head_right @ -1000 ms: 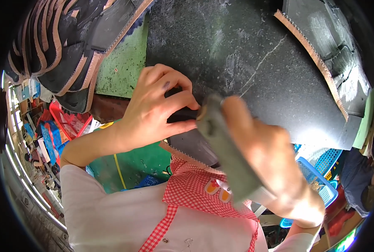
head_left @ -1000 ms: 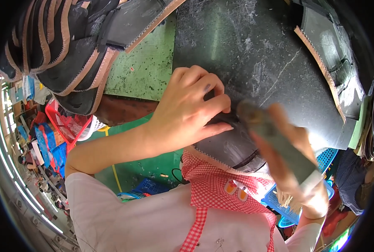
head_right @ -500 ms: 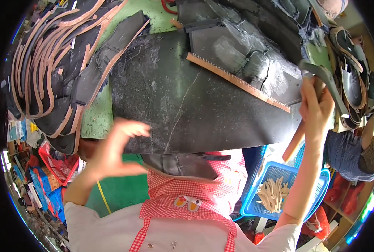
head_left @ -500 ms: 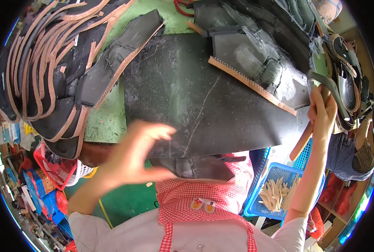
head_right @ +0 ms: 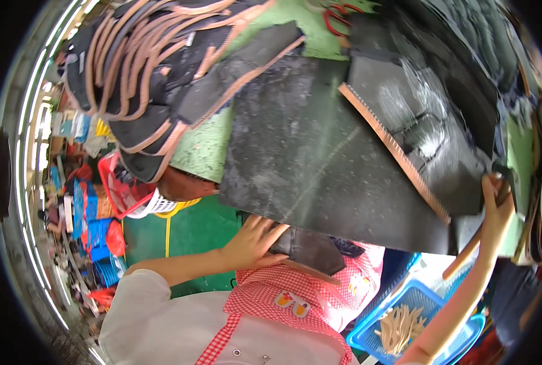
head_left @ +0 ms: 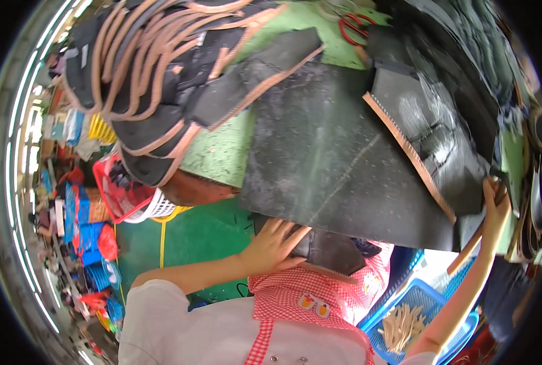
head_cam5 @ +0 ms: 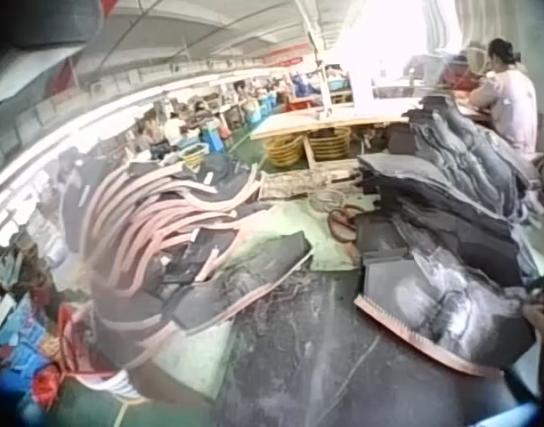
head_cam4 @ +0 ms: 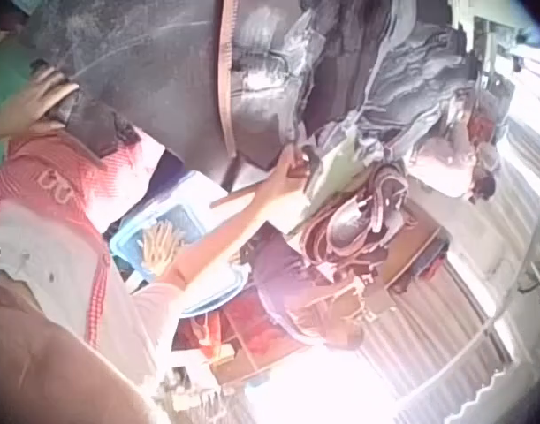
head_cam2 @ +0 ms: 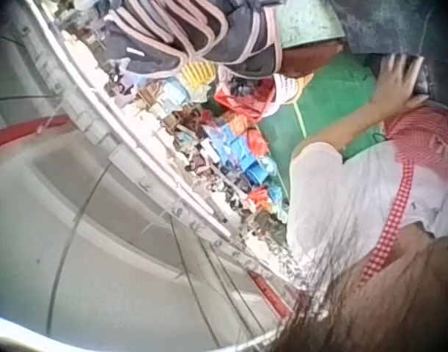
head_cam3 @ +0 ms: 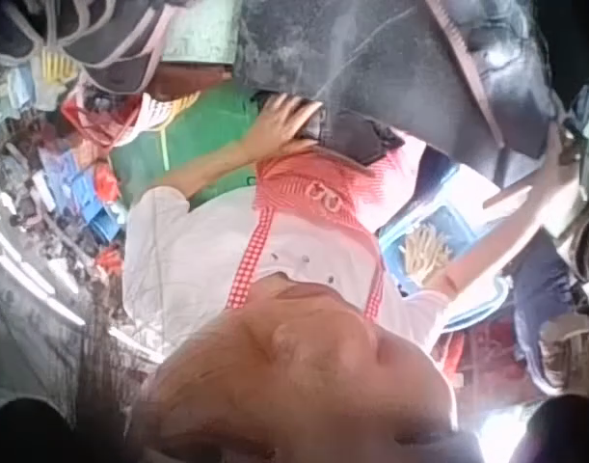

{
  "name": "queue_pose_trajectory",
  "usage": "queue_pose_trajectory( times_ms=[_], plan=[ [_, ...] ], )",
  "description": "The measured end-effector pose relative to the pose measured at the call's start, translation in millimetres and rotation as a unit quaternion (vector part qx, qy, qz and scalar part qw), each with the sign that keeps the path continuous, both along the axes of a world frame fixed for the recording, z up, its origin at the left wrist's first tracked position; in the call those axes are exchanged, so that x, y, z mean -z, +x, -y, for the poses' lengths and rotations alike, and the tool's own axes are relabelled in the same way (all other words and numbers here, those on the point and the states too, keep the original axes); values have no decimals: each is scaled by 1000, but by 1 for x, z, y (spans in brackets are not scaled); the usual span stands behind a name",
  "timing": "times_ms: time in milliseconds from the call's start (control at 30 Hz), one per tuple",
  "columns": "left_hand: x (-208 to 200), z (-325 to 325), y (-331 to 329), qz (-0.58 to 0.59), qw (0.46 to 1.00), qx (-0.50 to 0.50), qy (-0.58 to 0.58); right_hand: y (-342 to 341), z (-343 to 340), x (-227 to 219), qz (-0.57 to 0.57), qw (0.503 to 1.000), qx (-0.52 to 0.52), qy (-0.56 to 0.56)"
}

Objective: Hammering pieces of shoe leather on a workbench to flatten or join them during manufacturing.

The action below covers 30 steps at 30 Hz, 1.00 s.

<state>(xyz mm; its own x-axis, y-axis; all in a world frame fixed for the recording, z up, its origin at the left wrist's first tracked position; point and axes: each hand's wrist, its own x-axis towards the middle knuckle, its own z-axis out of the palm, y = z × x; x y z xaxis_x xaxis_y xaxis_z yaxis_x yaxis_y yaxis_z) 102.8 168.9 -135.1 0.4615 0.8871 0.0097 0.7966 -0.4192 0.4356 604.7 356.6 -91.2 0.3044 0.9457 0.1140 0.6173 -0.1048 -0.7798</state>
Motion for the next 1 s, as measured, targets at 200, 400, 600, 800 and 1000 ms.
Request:
queue_pose_trajectory(
  times_ms=[200, 400, 600, 800, 1000],
  plan=[
    [-29, -16, -11, -33, 997, 22, -68, -30, 11, -19, -82, 996, -17, 14],
    [-162, -102, -69, 88, 991, -63, 75, -28, 25, -20, -53, 995, 21, 79],
    [-134, -239, -191, 102, 961, -221, 129, -74, 26, -74, -47, 998, 8, -37],
    [-118, -296, -22, 38, 962, -32, 269, -152, 3, -105, -116, 975, -185, 26],
    [-99, -336, 93, 125, 992, -15, -12, -170, -78, -97, 54, 931, -357, 47]
  ],
)
